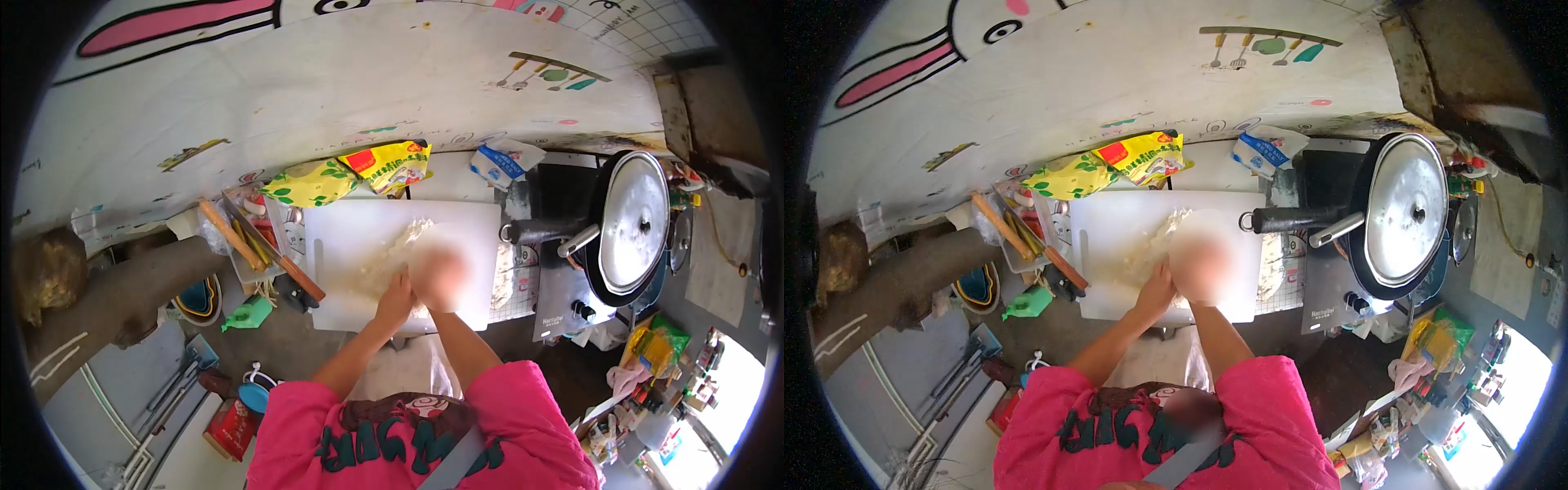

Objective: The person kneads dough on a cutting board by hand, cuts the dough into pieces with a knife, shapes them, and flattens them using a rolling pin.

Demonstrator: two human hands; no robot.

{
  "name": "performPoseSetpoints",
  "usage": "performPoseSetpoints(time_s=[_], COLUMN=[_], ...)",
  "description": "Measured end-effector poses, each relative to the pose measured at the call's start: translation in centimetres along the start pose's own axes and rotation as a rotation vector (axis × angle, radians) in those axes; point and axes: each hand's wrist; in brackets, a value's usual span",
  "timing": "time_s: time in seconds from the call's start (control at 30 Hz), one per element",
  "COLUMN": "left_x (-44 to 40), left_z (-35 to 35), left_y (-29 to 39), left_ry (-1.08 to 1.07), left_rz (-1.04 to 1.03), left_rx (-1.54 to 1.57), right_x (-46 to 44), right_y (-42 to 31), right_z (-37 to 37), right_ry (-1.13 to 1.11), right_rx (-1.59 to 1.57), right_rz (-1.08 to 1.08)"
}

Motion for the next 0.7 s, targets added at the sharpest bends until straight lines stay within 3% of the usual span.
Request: performPoseSetpoints(time_s=[0.3, 0.4, 0.5, 0.6, 0.63, 0.7], left_x=[-0.2, 1.3, 3.7, 5.2, 5.2, 4.5], left_z=[1.8, 1.8, 1.1, -2.4, -2.8, -5.1], left_y=[1.8, 1.8, 1.6, -0.2, -0.2, -2.5], left_ry=[-0.214, -0.152, -0.033, 0.023, -0.008, -0.013], left_rz=[0.153, 0.211, 0.228, 0.112, 0.242, 0.299], left_rx=[-0.085, -0.025, 0.148, 0.237, 0.493, 0.579], right_x=[-0.9, -1.3, -1.6, -1.4, -1.4, -1.2], right_y=[3.6, 4.2, 4.9, 6.2, 6.6, 7.1], right_z=[-1.8, -2.5, -3.0, -3.8, -3.8, -3.1], right_ry=[0.123, 0.152, 0.154, 0.118, 0.106, 0.096], right_rx=[0.001, 0.017, 0.008, -0.088, -0.139, -0.174], right_rz=[0.103, 0.141, 0.171, 0.182, 0.193, 0.275])
Point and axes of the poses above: each hand's wrist, its own x-axis away from the middle knuckle, its own z-axis out of the back of the hand, y = z × x, and after that the axes turned 3 degrees about y, right-handed
